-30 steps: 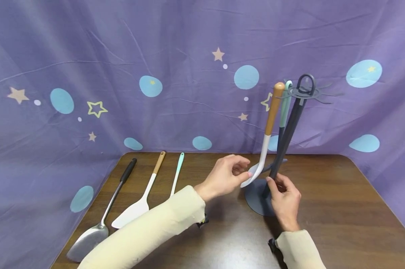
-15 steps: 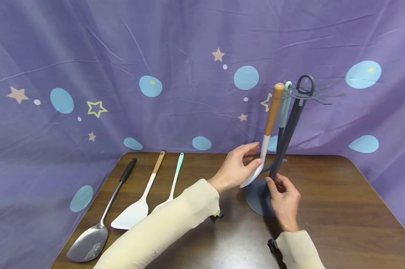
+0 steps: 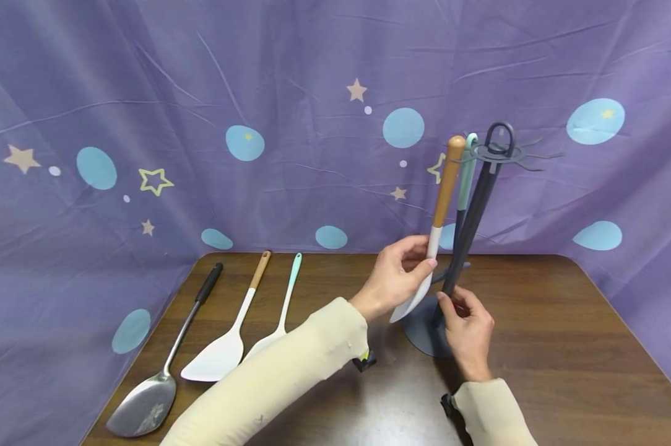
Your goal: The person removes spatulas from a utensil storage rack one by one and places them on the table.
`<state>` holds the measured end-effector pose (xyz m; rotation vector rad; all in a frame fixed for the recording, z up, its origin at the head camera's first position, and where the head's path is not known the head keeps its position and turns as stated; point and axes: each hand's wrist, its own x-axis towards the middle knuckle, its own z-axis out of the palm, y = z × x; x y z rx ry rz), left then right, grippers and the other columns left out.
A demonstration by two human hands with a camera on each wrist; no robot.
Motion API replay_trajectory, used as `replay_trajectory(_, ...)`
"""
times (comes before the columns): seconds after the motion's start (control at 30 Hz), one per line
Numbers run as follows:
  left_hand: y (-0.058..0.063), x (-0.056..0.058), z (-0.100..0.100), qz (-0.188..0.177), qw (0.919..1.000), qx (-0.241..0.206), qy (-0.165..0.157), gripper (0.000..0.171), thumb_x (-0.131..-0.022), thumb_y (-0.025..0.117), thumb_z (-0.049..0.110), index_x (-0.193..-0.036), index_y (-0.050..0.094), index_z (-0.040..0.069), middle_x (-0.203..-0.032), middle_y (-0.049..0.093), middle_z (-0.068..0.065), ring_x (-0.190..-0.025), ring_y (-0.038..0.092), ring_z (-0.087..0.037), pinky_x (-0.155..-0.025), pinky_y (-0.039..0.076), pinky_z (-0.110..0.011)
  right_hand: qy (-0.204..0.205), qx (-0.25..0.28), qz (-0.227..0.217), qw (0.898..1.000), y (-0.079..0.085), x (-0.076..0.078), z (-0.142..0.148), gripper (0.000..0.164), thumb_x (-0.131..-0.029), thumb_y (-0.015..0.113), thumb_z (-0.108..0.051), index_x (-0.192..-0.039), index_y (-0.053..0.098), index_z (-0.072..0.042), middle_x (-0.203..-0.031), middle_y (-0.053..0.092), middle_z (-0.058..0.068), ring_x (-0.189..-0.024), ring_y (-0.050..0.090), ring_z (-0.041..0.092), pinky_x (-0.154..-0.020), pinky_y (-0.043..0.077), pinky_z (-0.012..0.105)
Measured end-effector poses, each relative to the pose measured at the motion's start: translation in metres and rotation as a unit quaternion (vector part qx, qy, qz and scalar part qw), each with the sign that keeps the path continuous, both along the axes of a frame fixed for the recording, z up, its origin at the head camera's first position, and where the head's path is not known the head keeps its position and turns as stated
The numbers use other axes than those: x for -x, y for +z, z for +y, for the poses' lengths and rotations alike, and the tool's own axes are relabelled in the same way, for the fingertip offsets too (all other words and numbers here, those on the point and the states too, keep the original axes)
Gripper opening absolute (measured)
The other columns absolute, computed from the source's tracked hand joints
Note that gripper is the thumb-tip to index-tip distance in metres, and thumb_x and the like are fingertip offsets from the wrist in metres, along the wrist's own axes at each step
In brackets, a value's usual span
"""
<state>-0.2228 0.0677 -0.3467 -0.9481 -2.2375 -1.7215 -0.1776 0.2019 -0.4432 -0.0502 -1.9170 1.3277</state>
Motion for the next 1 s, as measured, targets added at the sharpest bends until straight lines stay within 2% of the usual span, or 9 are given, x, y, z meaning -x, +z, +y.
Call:
replay_trajectory(0.23,0.001,-0.009,0.001,0.009,0.9998,-0.013,-0.009,0.018,-0.089,0.062,0.001,-0.106,0.065,-0.001,-0.090,0.068,-0.008,-0.074,0.058,0.005,-0.071,0.052,-0.012,-0.002,-0.003,0.000,1.000,-0.001,0.001,0.000,0.015,-0.082,0.071,0.004,-0.096,0.069,0.008,-0.080,0.069,0.006,-0.068,0.059,-0.005,-0.064,0.047,0.008)
replay_trajectory(0.47,0.002,-0.018,-0.001,-0.008,0.9995,-0.019,-0.022,0.012,-0.087,0.064,0.000,-0.100,0.065,-0.001,-0.090,0.068,-0.009,-0.073,0.059,0.004,-0.069,0.053,-0.014,-0.003,0.001,-0.004,1.000,-0.026,0.016,0.014,0.018,-0.081,0.072,0.003,-0.098,0.071,0.001,-0.081,0.067,-0.010,-0.069,0.059,-0.006,-0.063,0.047,0.009)
replay_trajectory(0.6,0.001,-0.023,-0.004,-0.003,0.9994,-0.025,-0.024,0.013,-0.086,0.066,0.001,-0.099,0.064,-0.001,-0.091,0.069,-0.009,-0.076,0.061,0.003,-0.069,0.054,-0.015,-0.002,0.002,-0.005,1.000,-0.030,0.018,0.015,0.017,-0.082,0.073,-0.001,-0.099,0.072,-0.001,-0.080,0.065,-0.016,-0.069,0.060,-0.004,-0.064,0.047,0.009)
replay_trajectory(0.8,0.000,-0.031,-0.009,0.006,0.9997,-0.019,-0.013,0.015,-0.085,0.069,0.004,-0.100,0.065,0.003,-0.091,0.068,-0.004,-0.077,0.058,0.008,-0.068,0.054,-0.015,-0.007,-0.003,-0.005,1.000,-0.027,0.017,0.014,0.017,-0.081,0.073,0.000,-0.098,0.072,0.000,-0.080,0.064,-0.016,-0.069,0.059,-0.006,-0.063,0.047,0.008)
replay_trajectory(1.0,-0.002,-0.041,-0.011,0.029,0.9995,-0.009,0.002,0.016,-0.084,0.070,0.006,-0.099,0.064,0.004,-0.089,0.067,-0.001,-0.075,0.057,0.008,-0.065,0.053,-0.013,0.000,-0.004,0.009,1.000,-0.008,0.005,0.004,0.014,-0.081,0.070,0.006,-0.094,0.068,0.009,-0.078,0.062,-0.018,-0.067,0.057,-0.008,-0.063,0.046,0.006)
